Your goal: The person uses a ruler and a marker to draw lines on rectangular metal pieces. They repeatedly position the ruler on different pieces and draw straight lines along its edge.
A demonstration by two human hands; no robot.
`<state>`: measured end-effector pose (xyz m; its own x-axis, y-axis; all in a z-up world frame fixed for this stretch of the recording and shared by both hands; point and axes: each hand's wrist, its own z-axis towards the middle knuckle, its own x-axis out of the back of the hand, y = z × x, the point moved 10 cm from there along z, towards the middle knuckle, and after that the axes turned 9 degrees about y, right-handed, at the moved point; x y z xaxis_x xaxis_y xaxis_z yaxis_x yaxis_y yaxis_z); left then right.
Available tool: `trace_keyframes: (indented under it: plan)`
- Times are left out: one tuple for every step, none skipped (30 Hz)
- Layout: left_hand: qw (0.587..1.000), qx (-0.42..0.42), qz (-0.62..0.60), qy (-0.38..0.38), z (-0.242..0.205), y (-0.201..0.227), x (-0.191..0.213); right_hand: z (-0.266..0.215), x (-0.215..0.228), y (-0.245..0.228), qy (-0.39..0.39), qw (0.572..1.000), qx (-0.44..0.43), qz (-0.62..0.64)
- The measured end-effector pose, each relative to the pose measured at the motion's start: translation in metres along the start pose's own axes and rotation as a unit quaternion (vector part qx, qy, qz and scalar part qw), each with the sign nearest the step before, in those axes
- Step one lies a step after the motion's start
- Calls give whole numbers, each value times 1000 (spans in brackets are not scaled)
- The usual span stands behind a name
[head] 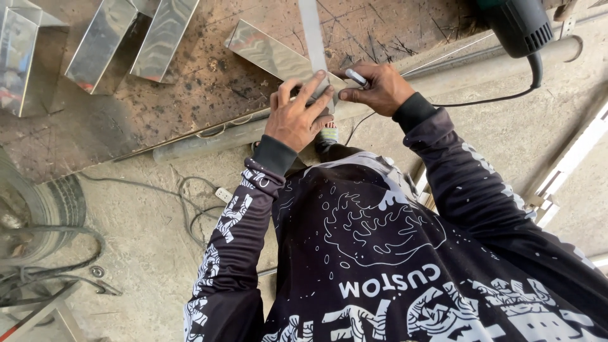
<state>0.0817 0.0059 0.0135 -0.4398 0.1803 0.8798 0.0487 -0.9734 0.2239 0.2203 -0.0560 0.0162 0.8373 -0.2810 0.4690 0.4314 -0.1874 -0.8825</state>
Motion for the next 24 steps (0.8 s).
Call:
trace_keyframes:
  plan:
    - [1000, 10, 3, 12, 3, 0, 6, -1, -2, 3, -7, 1000, -22, -5]
    - [1000, 20, 5, 23, 5, 0, 12, -2, -4, 5, -13, 999, -44, -10]
    - [1000, 21, 5, 22, 5, -1, 12, -1, -4, 4, -14, 999, -45, -9]
    - [1000, 21, 4, 16, 6, -3, 10, -1, -4, 2, -11, 999, -36, -13]
    - [1000, 20, 2, 10, 7, -4, 9, 0, -2, -1, -8, 999, -27, -18]
    - [1000, 21, 2, 10, 7, -4, 10, 0, -2, -2, -8, 999, -28, -18]
    - [1000, 7, 1, 27, 10, -2, 14, 1, -2, -2, -12, 999, -37, -9]
    - [999, -7, -1, 44, 12, 0, 18, 2, -2, -2, -17, 999, -46, -1]
    - [999, -7, 0, 45, 12, 0, 20, 3, -2, -4, -16, 999, -45, -1]
    - [999, 4, 6, 42, 12, -2, 21, 3, -1, -3, -16, 998, -54, -2]
    - [999, 16, 10, 38, 11, -3, 21, 2, -1, -1, -16, 998, -65, -2]
    - [999, 16, 10, 38, 11, -7, 18, 3, -1, 2, -16, 998, -65, -3]
    - [999, 12, -6, 29, 9, -9, 14, 3, -1, 1, -12, 999, -47, -15]
    - [1000, 7, -22, 20, 7, -11, 9, 3, -1, 0, -8, 999, -29, -27]
    - [1000, 8, -21, 21, 5, -15, 5, 2, -2, -1, -9, 999, -28, -27]
    - [999, 4, -47, 23, 2, -16, 1, 2, -2, -1, -10, 999, -33, -28]
    - [997, -1, -71, 26, 1, -19, -3, 3, -1, -1, -9, 999, -37, -29]
    - [997, -1, -70, 28, 4, -18, -1, 4, 0, -3, -10, 999, -35, -30]
    - [997, -5, -72, 30, 5, -15, 2, 4, -1, -1, -14, 998, -49, -33]
    - [997, -9, -74, 33, 6, -13, 5, 4, -2, 2, -19, 997, -63, -35]
    - [997, -9, -74, 32, 5, -13, 3, 4, -2, 2, -19, 997, -64, -35]
    - [997, -9, -72, 28, 4, -13, 0, 4, -2, 2, -19, 998, -59, -33]
    - [997, -10, -70, 23, 4, -13, -3, 5, -2, 3, -18, 998, -54, -32]
    - [997, -10, -71, 23, 4, -12, -4, 5, -2, 4, -18, 998, -55, -32]
